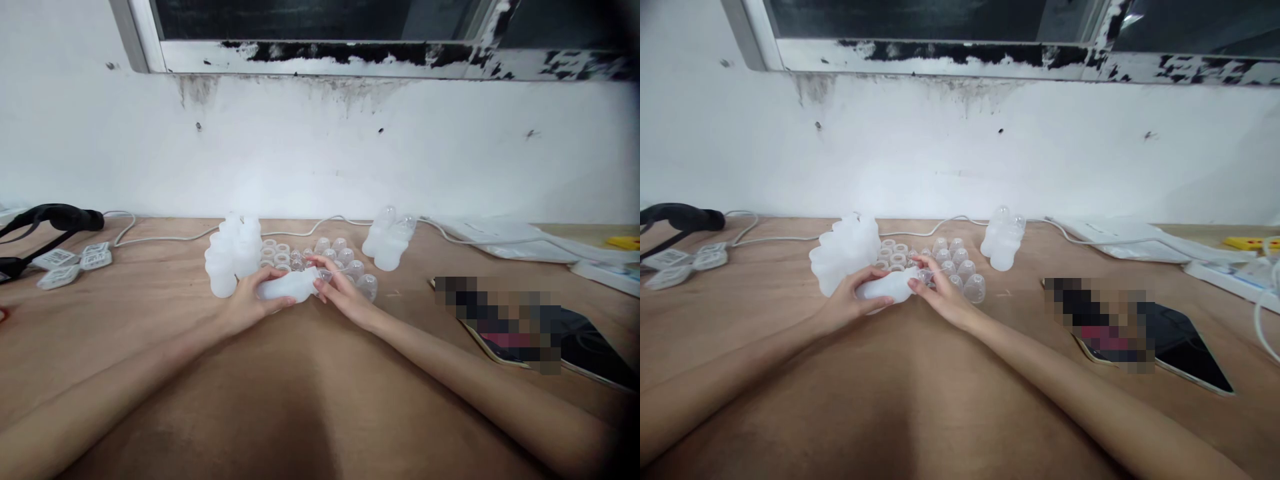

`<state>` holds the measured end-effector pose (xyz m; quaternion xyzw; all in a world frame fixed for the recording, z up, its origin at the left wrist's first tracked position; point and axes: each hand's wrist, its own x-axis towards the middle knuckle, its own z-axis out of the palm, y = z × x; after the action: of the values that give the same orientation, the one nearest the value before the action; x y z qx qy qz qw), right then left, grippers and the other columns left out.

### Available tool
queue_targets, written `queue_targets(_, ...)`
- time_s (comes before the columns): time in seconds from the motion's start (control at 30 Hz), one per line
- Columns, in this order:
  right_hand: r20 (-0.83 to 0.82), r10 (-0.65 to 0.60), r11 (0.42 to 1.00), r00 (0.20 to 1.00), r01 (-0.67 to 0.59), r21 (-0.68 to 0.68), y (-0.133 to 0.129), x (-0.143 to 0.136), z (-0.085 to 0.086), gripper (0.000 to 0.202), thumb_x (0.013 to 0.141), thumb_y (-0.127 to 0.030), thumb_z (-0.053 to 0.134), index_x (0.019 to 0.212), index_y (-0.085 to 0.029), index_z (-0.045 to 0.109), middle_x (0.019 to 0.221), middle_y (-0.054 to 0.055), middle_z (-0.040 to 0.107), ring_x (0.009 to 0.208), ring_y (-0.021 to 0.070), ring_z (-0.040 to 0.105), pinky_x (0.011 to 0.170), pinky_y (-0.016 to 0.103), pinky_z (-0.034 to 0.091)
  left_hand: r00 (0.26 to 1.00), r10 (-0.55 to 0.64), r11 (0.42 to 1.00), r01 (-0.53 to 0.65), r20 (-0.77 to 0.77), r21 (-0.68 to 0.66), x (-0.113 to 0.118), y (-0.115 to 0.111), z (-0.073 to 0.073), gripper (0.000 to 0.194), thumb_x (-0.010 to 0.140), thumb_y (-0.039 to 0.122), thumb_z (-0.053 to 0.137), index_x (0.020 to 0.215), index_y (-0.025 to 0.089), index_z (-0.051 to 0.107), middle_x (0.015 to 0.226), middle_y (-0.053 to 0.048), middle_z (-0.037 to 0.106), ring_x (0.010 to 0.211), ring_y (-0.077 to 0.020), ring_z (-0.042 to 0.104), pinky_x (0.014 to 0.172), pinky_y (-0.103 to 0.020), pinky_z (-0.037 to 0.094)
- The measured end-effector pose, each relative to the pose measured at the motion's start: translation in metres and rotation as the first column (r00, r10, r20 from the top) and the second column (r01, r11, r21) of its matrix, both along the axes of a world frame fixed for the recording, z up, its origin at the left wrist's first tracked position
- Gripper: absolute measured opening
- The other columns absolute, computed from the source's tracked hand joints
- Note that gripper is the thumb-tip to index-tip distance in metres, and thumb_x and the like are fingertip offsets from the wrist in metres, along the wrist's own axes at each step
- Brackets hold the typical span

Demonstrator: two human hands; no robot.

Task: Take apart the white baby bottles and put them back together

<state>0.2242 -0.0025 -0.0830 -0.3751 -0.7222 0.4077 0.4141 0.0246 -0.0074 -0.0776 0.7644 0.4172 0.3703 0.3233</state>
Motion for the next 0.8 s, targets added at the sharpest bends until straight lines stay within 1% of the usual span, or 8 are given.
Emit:
queue_targets(0.13,-0.073,0.089,0.994,0.993,-0.084,0.073,-0.003,0.0,0.007,0.046,0.077,-0.036,0.048,0.12,-0.025,0.035,0.115,0.005,0.041,0.079,0.012,0.047,0.061,0.023,0.037,0.999,0.01,1.0,-0.008,0.049,-0.03,0.001,-0.001,0.001,0.042,0.066,0.043,0.06,0.096,0.016,0.05,0.099,-0.004,0.055,0.093,-0.0182,0.05,0.081,-0.028,0.039)
queue_targets(0.23,0.018,-0.038,0.992,0.999,0.035,0.122,0.0,0.001,0.005,0.025,0.075,-0.041,0.05,0.083,-0.017,0.05,0.077,0.002,0.05,0.066,0.0117,0.046,0.054,0.022,0.035,0.999,0.039,0.997,-0.038,-0.012,0.067,0.001,-0.006,0.001,0.042,0.066,0.043,0.059,0.099,0.018,0.05,0.103,-0.003,0.054,0.096,-0.0178,0.049,0.083,-0.028,0.037)
queue_targets(0.33,0.151,-0.115,0.982,0.982,0.09,0.165,0.002,0.003,0.002,0.04,0.078,-0.05,0.039,0.058,-0.016,0.041,0.052,-0.001,0.038,0.048,0.009,0.039,0.046,0.023,0.029,0.993,0.057,0.981,-0.036,-0.101,0.192,0.001,-0.011,0.001,0.044,0.067,0.043,0.059,0.102,0.02,0.049,0.106,-0.002,0.054,0.098,-0.0176,0.049,0.085,-0.027,0.036)
queue_targets(0.4,0.206,-0.1,0.98,0.974,0.061,0.187,0.001,0.004,0.002,0.046,0.082,-0.051,0.028,0.061,-0.015,0.047,0.05,0.001,0.041,0.047,0.0097,0.04,0.047,0.024,0.03,0.993,0.064,0.978,-0.043,-0.095,0.205,0.001,-0.01,0.001,0.044,0.067,0.043,0.059,0.102,0.019,0.049,0.105,-0.003,0.054,0.097,-0.0183,0.049,0.084,-0.028,0.037)
queue_targets(0.47,0.177,-0.084,0.974,0.981,0.043,0.222,-0.002,0.003,0.004,0.042,0.083,-0.048,0.028,0.087,-0.015,0.054,0.069,0.005,0.053,0.063,0.0135,0.049,0.054,0.026,0.036,0.997,0.069,0.986,-0.063,-0.038,0.158,0.0,-0.007,0.003,0.042,0.068,0.043,0.057,0.1,0.017,0.05,0.103,-0.004,0.054,0.096,-0.0186,0.049,0.084,-0.028,0.037)
queue_targets(0.6,-0.061,0.057,0.973,0.997,-0.042,0.229,-0.004,-0.002,0.008,0.055,0.079,-0.034,0.046,0.128,-0.024,0.024,0.123,0.008,0.038,0.107,0.0175,0.04,0.078,0.029,0.039,0.995,0.053,0.998,-0.056,0.08,0.039,-0.001,0.0,0.006,0.037,0.072,0.042,0.053,0.096,0.014,0.05,0.097,-0.004,0.055,0.091,-0.0173,0.05,0.08,-0.027,0.039)
queue_targets(0.7,-0.188,0.021,0.989,0.982,0.008,0.15,0.002,-0.003,0.008,0.058,0.073,-0.031,0.055,0.124,-0.023,0.029,0.108,0.007,0.048,0.096,0.0155,0.047,0.079,0.029,0.039,0.996,-0.003,1.0,0.003,0.091,-0.001,-0.001,-0.001,0.006,0.036,0.073,0.042,0.053,0.096,0.015,0.05,0.097,-0.003,0.056,0.091,-0.0166,0.051,0.078,-0.025,0.039)
queue_targets(0.8,-0.111,-0.08,0.995,0.991,0.087,0.053,0.007,-0.001,0.006,0.036,0.067,-0.037,0.06,0.096,-0.018,0.048,0.078,0.002,0.052,0.067,0.0113,0.05,0.06,0.024,0.041,1.0,0.009,0.998,-0.009,0.001,0.063,0.0,-0.005,0.003,0.039,0.07,0.043,0.055,0.097,0.016,0.05,0.101,-0.003,0.055,0.094,-0.018,0.05,0.081,-0.027,0.038)
